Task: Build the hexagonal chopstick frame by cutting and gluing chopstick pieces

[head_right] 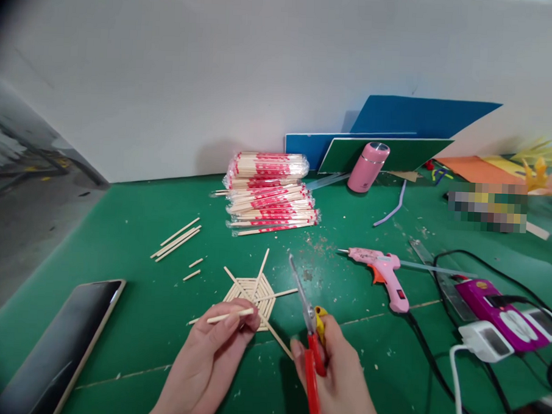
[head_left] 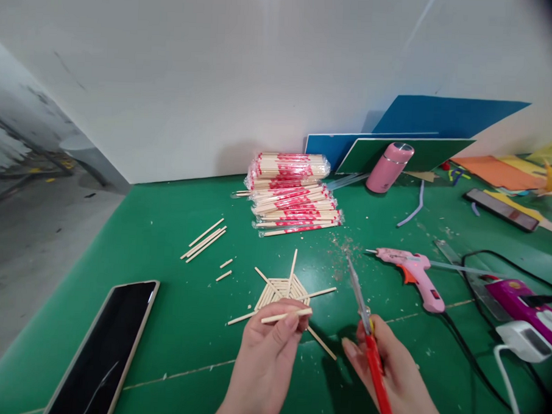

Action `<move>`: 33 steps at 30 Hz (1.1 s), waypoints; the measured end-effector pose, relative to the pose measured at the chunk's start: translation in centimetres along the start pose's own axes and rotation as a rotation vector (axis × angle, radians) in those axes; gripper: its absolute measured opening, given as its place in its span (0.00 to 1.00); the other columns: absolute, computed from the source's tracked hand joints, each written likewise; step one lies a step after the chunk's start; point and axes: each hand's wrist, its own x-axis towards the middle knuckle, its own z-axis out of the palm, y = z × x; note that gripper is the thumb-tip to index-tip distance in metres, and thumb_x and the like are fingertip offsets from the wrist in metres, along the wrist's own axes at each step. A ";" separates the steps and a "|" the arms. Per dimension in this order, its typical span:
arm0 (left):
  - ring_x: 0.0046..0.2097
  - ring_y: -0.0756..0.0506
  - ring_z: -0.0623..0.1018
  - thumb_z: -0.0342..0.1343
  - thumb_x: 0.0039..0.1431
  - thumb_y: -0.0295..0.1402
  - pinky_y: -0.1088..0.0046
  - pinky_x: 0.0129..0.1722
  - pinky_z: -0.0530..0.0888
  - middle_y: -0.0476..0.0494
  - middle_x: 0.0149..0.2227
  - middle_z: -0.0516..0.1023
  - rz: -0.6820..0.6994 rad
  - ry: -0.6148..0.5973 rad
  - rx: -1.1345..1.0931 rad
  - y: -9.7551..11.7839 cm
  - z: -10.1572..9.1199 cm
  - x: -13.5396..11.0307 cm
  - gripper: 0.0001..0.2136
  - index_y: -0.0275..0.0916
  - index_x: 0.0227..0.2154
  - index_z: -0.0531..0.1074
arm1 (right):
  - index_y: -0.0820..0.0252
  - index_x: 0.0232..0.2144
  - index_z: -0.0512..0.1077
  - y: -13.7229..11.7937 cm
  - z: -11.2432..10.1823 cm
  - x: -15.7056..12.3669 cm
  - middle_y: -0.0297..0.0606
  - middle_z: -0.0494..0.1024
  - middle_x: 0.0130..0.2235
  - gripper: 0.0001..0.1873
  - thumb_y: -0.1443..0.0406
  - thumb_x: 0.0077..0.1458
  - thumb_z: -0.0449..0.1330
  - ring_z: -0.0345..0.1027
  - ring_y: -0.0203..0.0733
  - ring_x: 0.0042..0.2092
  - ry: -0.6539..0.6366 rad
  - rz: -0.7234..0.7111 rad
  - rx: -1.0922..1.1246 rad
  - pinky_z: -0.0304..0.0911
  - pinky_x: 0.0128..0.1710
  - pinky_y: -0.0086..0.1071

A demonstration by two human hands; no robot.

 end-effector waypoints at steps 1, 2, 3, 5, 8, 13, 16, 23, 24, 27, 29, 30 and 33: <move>0.33 0.52 0.70 0.58 0.46 0.28 0.78 0.36 0.68 0.47 0.29 0.72 -0.009 0.012 -0.003 0.0 -0.1 0.0 0.01 0.37 0.23 0.74 | 0.57 0.26 0.61 -0.1 -0.1 -0.2 0.26 0.60 0.19 0.14 0.53 0.45 0.55 0.57 0.31 0.19 -0.009 0.014 -0.015 0.59 0.18 0.23; 0.33 0.52 0.70 0.58 0.46 0.28 0.78 0.36 0.68 0.47 0.29 0.72 -0.016 0.018 -0.008 -0.1 -0.2 0.1 0.02 0.36 0.23 0.74 | 0.57 0.28 0.61 -0.3 -0.2 -0.4 0.26 0.60 0.19 0.14 0.53 0.45 0.55 0.57 0.31 0.20 -0.020 0.025 -0.031 0.58 0.18 0.22; 0.33 0.51 0.70 0.58 0.46 0.29 0.77 0.36 0.68 0.47 0.29 0.72 -0.023 0.022 -0.014 -0.1 -0.3 0.1 0.02 0.36 0.23 0.74 | 0.57 0.29 0.61 -0.5 -0.2 -0.7 0.26 0.60 0.19 0.14 0.54 0.46 0.54 0.57 0.31 0.20 -0.032 0.032 -0.051 0.58 0.18 0.22; 0.33 0.51 0.69 0.58 0.46 0.29 0.76 0.36 0.67 0.46 0.29 0.72 -0.034 0.025 -0.029 -0.2 -0.5 0.2 0.02 0.36 0.24 0.74 | 0.56 0.31 0.60 -1.0 -0.1 -1.3 0.26 0.61 0.20 0.13 0.54 0.47 0.54 0.57 0.31 0.20 -0.063 0.024 -0.095 0.58 0.18 0.21; 0.34 0.50 0.69 0.57 0.47 0.29 0.75 0.37 0.67 0.46 0.30 0.72 -0.050 0.019 -0.047 -0.3 -0.6 0.3 0.02 0.36 0.24 0.74 | 0.56 0.30 0.59 -1.4 -0.3 -1.3 0.27 0.64 0.20 0.12 0.55 0.47 0.53 0.59 0.31 0.20 -0.096 -0.004 -0.169 0.58 0.19 0.22; 0.33 0.52 0.69 0.57 0.48 0.28 0.78 0.36 0.67 0.47 0.31 0.72 -0.057 -0.013 0.019 0.2 -0.7 0.1 0.02 0.37 0.25 0.74 | 0.57 0.34 0.62 -0.7 -2.4 1.0 0.30 0.70 0.23 0.15 0.56 0.44 0.56 0.66 0.35 0.23 0.017 0.062 -0.466 0.62 0.23 0.24; 0.33 0.52 0.70 0.59 0.45 0.27 0.79 0.36 0.67 0.47 0.30 0.72 -0.047 0.019 0.066 0.6 -0.7 -0.1 0.01 0.36 0.23 0.74 | 0.60 0.38 0.63 0.7 -4.1 2.6 0.34 0.72 0.26 0.20 0.56 0.44 0.55 0.68 0.38 0.25 0.126 0.043 -0.742 0.63 0.24 0.29; 0.30 0.52 0.70 0.62 0.40 0.28 0.78 0.33 0.68 0.47 0.28 0.72 -0.031 0.122 0.173 0.6 -0.5 -0.3 0.04 0.36 0.22 0.74 | 0.65 0.43 0.64 3.0 -6.0 4.1 0.46 0.71 0.38 0.25 0.56 0.44 0.55 0.67 0.47 0.37 0.165 -0.164 -0.932 0.64 0.36 0.40; 0.30 0.52 0.70 0.62 0.40 0.28 0.78 0.32 0.68 0.47 0.27 0.72 -0.020 0.128 0.205 0.4 -0.5 -0.4 0.04 0.36 0.22 0.74 | 0.66 0.42 0.64 2.7 -6.1 4.1 0.48 0.70 0.41 0.25 0.55 0.44 0.55 0.66 0.49 0.40 0.184 -0.179 -0.943 0.63 0.38 0.41; 0.29 0.52 0.69 0.62 0.40 0.29 0.79 0.30 0.66 0.47 0.27 0.72 0.003 0.128 0.345 -0.1 -0.8 -0.7 0.03 0.36 0.22 0.74 | 0.65 0.42 0.65 0.9 -5.7 3.4 0.50 0.67 0.45 0.24 0.55 0.44 0.57 0.60 0.53 0.47 0.293 -0.302 -0.919 0.59 0.44 0.45; 0.29 0.52 0.68 0.61 0.42 0.29 0.79 0.28 0.65 0.47 0.26 0.72 -0.024 0.092 0.425 -0.6 -0.9 -1.0 0.03 0.35 0.22 0.74 | 0.60 0.41 0.66 -0.8 -4.8 2.5 0.45 0.67 0.44 0.18 0.60 0.47 0.56 0.60 0.48 0.47 0.324 -0.448 -0.776 0.57 0.47 0.43; 0.29 0.52 0.68 0.61 0.43 0.29 0.79 0.28 0.65 0.47 0.26 0.71 -0.051 0.061 0.444 -0.8 -1.0 -1.2 0.03 0.35 0.23 0.74 | 0.58 0.41 0.67 -1.6 -4.2 1.9 0.43 0.68 0.42 0.15 0.63 0.49 0.56 0.62 0.44 0.45 0.260 -0.491 -0.676 0.58 0.46 0.40; 0.28 0.52 0.68 0.58 0.46 0.31 0.78 0.29 0.65 0.47 0.25 0.71 -0.145 -0.046 0.454 -1.2 -1.5 -1.9 0.04 0.35 0.24 0.73 | 0.56 0.43 0.67 -3.2 -2.0 0.2 0.40 0.69 0.39 0.15 0.68 0.50 0.55 0.63 0.39 0.41 -0.178 -0.626 -0.492 0.62 0.38 0.33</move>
